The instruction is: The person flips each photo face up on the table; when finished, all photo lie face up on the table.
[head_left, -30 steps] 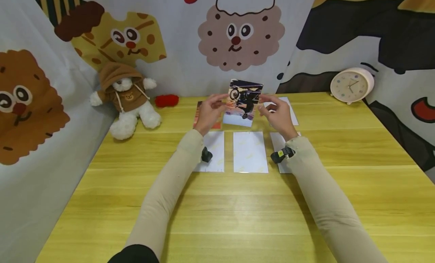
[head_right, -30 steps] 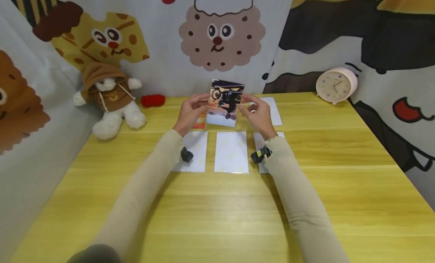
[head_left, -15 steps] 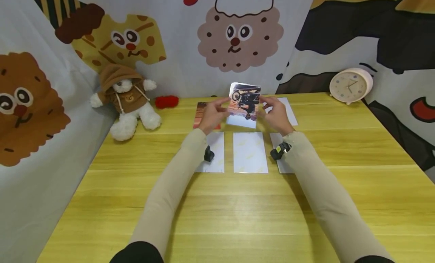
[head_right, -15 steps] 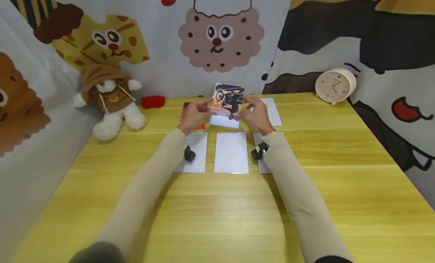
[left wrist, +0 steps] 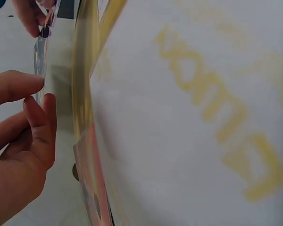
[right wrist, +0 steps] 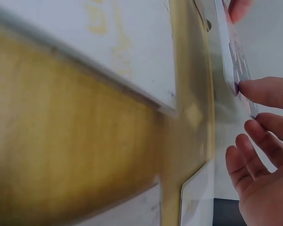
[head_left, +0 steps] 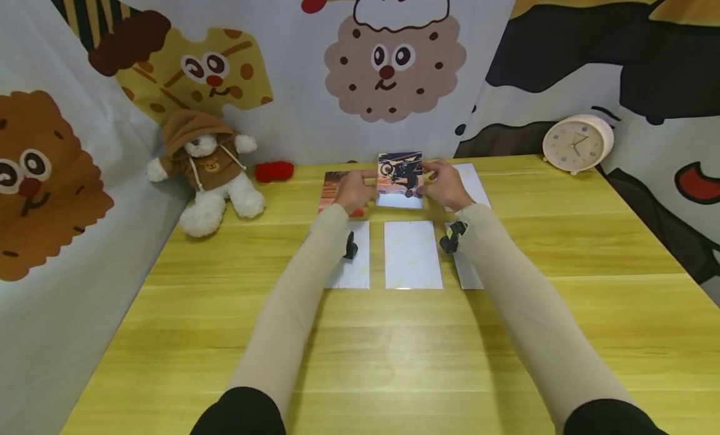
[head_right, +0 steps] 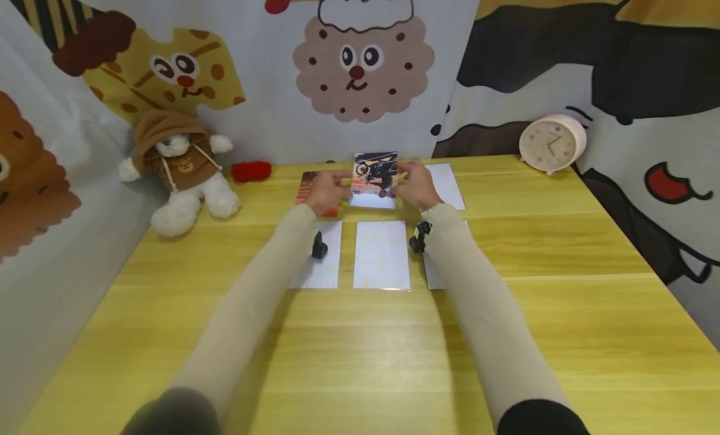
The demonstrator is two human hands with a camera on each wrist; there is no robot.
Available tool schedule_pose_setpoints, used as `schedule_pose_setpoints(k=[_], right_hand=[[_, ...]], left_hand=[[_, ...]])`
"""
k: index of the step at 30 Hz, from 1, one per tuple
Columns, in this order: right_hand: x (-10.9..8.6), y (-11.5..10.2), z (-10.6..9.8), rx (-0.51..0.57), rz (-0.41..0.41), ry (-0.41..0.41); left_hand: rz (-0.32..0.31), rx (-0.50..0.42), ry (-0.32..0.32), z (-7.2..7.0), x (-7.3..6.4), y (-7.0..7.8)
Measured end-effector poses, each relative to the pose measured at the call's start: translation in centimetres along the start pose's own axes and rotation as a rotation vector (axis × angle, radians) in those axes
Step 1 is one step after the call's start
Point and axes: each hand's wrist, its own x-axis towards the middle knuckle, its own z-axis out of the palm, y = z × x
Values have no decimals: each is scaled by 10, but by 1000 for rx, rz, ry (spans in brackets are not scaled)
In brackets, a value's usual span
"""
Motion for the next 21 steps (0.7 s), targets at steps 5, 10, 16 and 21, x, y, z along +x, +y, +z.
schedule_pose_setpoints(k=[5, 10, 16, 21], right_hand=[[6, -1, 2, -53, 44, -42], [9, 1, 5, -94, 45, -87], [9, 2, 7, -133, 85, -90], [9, -1, 10, -188, 109, -121]], left_hand=[[-52, 29, 5, 3, 7, 2], [-90, 31, 12, 8, 11, 4], [-97, 84, 12, 12, 12, 8], [-112, 184, 4, 17, 9, 8]])
